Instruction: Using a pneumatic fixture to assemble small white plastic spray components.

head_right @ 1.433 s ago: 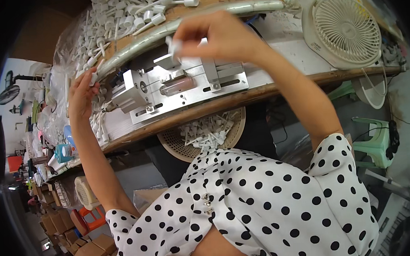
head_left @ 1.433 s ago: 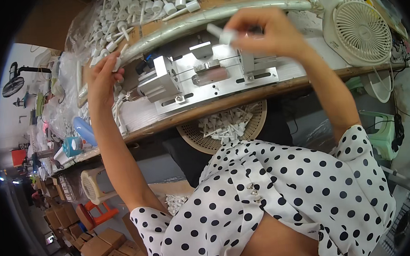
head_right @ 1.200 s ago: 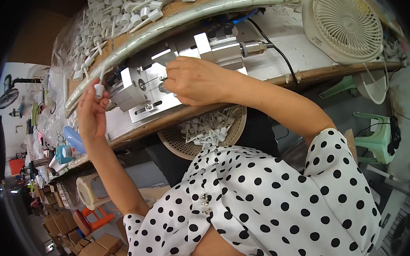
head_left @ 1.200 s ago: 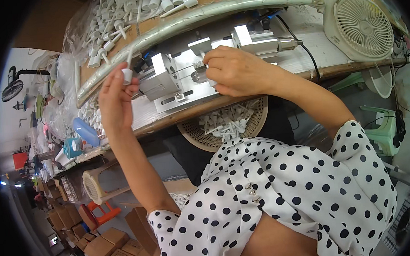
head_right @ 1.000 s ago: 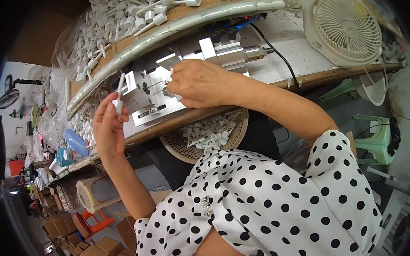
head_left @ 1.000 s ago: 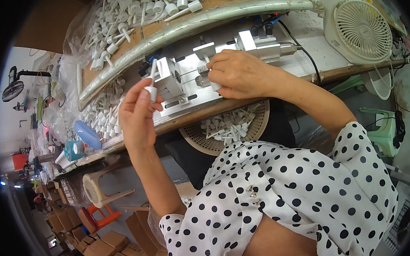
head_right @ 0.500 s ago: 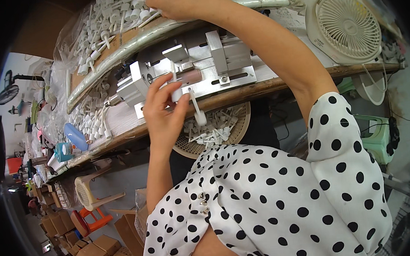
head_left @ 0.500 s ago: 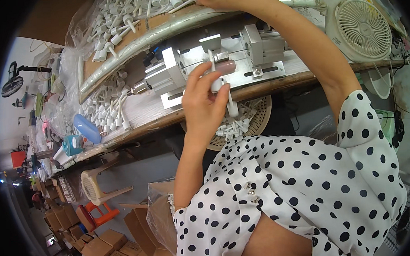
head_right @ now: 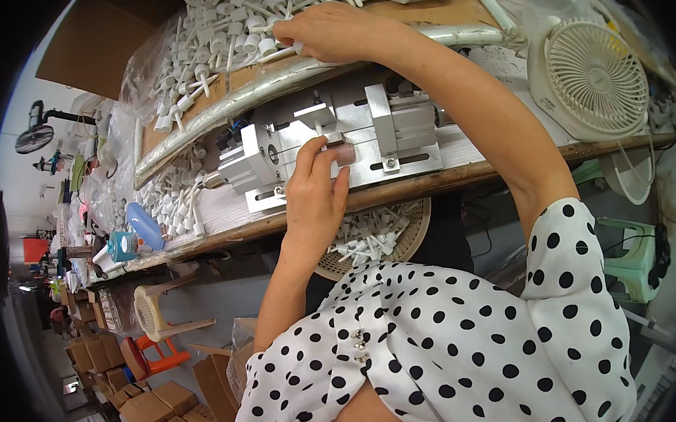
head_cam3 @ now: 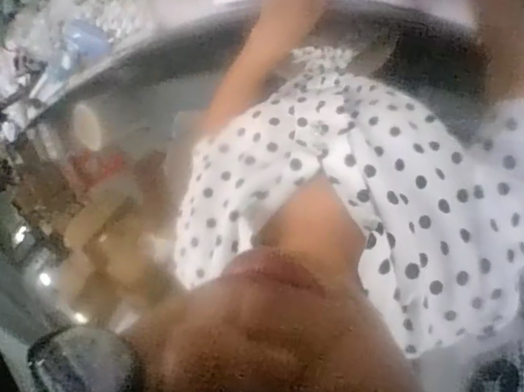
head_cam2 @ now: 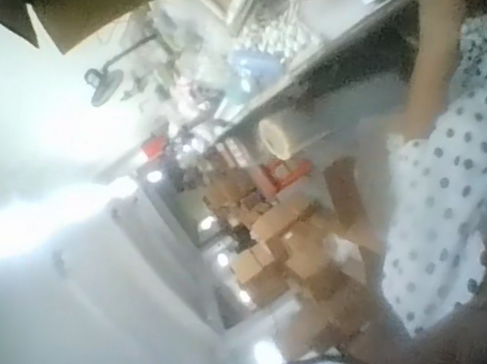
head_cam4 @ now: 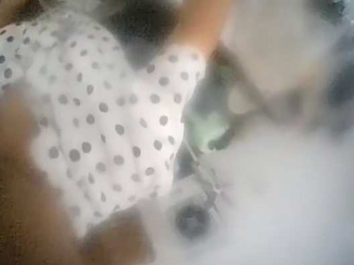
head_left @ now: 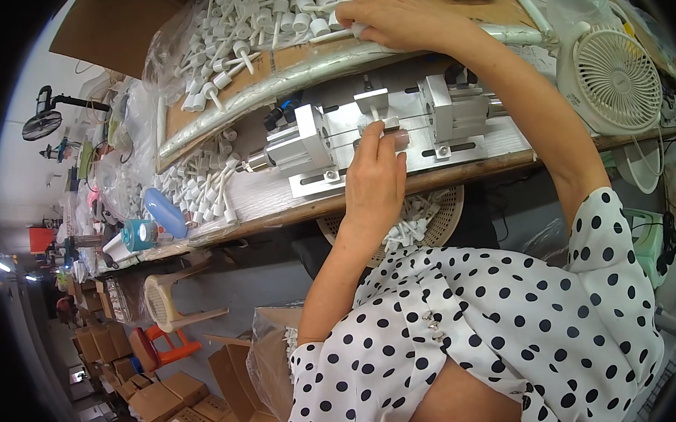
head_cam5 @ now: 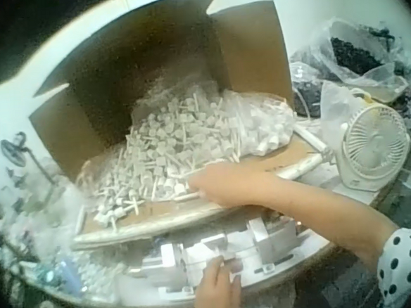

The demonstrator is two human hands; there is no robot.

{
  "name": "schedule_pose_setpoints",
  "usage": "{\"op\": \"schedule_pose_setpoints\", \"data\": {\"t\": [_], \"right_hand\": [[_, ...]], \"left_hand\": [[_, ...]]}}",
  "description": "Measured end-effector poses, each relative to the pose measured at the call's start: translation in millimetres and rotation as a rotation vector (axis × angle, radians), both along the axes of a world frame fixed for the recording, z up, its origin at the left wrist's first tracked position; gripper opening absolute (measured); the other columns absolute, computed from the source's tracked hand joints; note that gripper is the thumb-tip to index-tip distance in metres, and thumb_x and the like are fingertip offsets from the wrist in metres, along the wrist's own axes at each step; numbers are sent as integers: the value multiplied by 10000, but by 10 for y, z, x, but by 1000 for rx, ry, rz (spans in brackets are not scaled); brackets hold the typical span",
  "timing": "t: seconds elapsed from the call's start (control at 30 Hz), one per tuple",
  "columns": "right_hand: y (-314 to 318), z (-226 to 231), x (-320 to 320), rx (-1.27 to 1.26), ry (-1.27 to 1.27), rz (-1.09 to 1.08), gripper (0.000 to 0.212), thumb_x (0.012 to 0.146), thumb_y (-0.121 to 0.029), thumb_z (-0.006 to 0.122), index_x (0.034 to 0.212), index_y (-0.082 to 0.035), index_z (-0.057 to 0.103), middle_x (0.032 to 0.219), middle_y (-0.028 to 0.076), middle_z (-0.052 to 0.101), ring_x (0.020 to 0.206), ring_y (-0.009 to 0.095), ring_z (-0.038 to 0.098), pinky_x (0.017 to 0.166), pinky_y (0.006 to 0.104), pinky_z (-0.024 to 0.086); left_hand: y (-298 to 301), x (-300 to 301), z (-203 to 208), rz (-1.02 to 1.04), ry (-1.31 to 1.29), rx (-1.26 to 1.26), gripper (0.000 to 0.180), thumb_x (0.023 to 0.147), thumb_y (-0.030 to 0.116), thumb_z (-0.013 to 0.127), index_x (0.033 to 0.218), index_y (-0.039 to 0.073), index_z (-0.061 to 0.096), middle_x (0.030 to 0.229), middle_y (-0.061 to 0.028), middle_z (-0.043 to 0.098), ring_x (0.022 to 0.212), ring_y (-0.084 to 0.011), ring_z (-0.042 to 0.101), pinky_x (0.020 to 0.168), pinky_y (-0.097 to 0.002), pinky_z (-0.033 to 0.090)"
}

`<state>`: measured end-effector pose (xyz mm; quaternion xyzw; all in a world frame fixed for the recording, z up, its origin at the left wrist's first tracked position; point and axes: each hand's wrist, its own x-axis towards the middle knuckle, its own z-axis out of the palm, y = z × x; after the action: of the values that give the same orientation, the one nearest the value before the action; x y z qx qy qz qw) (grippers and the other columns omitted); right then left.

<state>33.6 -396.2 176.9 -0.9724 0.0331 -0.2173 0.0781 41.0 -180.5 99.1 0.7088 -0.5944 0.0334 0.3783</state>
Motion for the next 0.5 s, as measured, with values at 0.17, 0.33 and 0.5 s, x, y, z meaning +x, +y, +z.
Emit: {"op": "schedule_pose_setpoints", "data": {"t": [0.17,0.33,0.5], "right_hand": [[5,-34,-120,-22,-148,111,188,765,-131,587,937,-65,548,801,126,612,780,277,597,651,392,448],[413,37,-603,426,-173,138,200,763,-158,629,916,-43,572,725,80,574,646,204,565,585,284,444],[660,-305,-901,305,-216,295,285,692,-253,709,842,-38,596,708,66,568,658,189,556,595,277,451]], "left_hand": [[-12,11,-11,3,-55,-15,229,736,22,624,944,-23,541,1087,-181,514,775,-315,600,643,-348,499],[72,104,23,-72,12,-66,241,724,-11,606,949,-43,526,1074,-209,501,903,-373,549,751,-391,467],[395,248,161,-163,90,-61,393,631,227,778,902,8,595,952,-145,583,857,-287,587,740,-357,479]]}}
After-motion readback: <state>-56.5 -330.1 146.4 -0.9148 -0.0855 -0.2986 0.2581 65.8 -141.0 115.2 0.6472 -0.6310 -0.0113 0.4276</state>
